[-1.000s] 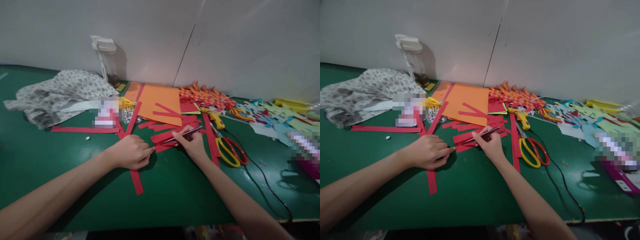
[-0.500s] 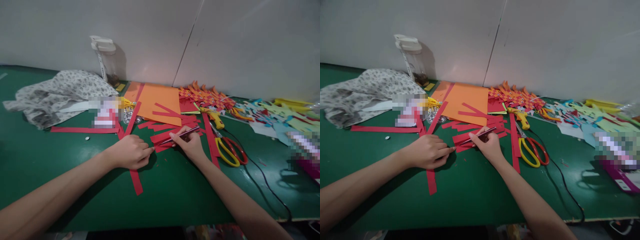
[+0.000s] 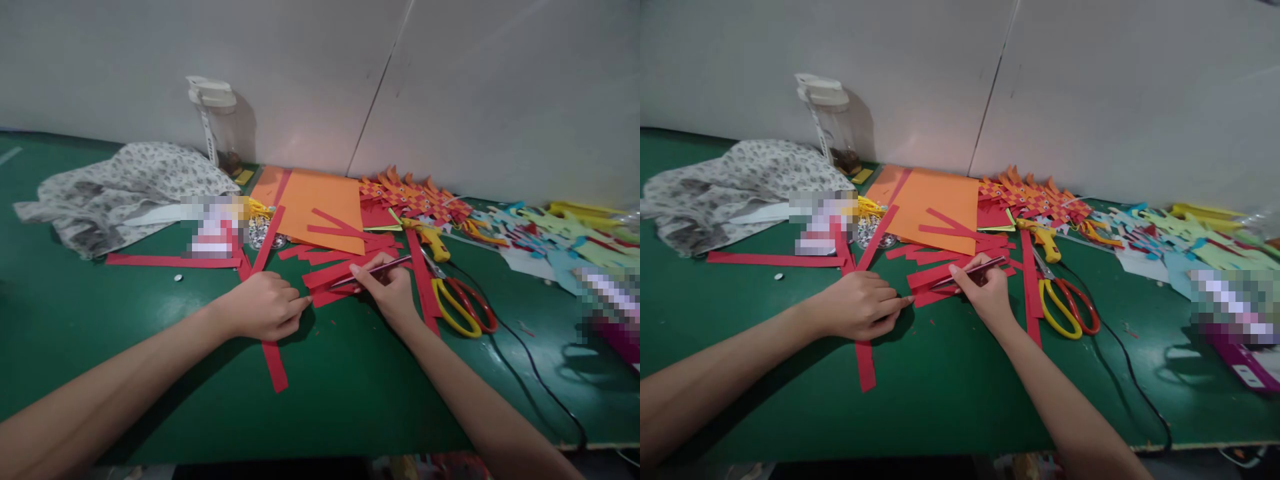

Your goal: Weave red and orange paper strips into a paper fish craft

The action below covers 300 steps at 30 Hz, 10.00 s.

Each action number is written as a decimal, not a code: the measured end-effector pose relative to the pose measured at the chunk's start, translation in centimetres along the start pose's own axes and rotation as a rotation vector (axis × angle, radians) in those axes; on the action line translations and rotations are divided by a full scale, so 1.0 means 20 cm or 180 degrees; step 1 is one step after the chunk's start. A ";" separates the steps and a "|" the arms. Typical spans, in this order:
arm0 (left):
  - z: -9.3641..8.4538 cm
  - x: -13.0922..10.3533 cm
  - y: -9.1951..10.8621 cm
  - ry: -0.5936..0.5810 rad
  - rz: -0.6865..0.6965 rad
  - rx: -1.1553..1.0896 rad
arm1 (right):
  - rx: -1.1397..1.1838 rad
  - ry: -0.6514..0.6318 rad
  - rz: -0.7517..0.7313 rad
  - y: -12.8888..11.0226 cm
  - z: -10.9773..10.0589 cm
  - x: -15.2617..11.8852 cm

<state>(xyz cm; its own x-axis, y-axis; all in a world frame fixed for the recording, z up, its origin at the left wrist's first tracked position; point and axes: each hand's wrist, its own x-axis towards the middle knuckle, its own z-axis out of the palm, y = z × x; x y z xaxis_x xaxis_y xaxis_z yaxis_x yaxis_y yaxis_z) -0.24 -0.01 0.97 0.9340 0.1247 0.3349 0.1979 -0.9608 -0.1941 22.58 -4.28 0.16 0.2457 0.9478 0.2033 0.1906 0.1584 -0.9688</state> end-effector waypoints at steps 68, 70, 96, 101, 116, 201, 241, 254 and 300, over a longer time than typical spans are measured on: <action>0.00 0.00 0.00 -0.0068 -0.0021 0.0055 | 0.0055 -0.0238 -0.0032 0.02 0.01 -0.02; 0.00 0.00 0.00 -0.0066 -0.0026 0.0038 | 0.0057 -0.0246 -0.0007 0.02 0.01 -0.02; 0.00 0.00 0.00 -0.0117 -0.0031 0.0028 | 0.0050 -0.0316 -0.0031 0.02 0.01 -0.02; 0.00 0.00 0.00 -0.0081 -0.0028 0.0007 | 0.0043 -0.0287 -0.0042 0.02 0.01 -0.02; 0.00 0.00 0.00 -0.0069 -0.0035 0.0004 | 0.0107 -0.0267 0.0004 0.02 0.01 -0.02; 0.00 0.00 0.00 -0.0069 -0.0011 0.0032 | 0.0000 -0.0157 -0.0033 0.03 0.01 -0.01; 0.00 0.00 0.00 0.0022 0.0024 0.0050 | -0.0063 -0.0264 -0.0011 0.00 0.02 -0.03; -0.01 -0.01 0.00 0.0359 0.0126 0.0243 | 0.0235 -0.0238 0.0197 0.02 0.02 -0.02; 0.00 0.00 0.01 -0.0109 -0.0088 0.0040 | 0.0023 -0.0421 0.0121 0.02 0.02 -0.02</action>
<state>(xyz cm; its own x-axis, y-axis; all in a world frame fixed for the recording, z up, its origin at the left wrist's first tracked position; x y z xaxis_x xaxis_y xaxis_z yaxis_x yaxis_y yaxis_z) -0.19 -0.17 0.97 0.9377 0.1597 0.3085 0.2272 -0.9537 -0.1969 22.22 -4.49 -0.28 0.1251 0.9813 0.1463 0.1764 0.1231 -0.9766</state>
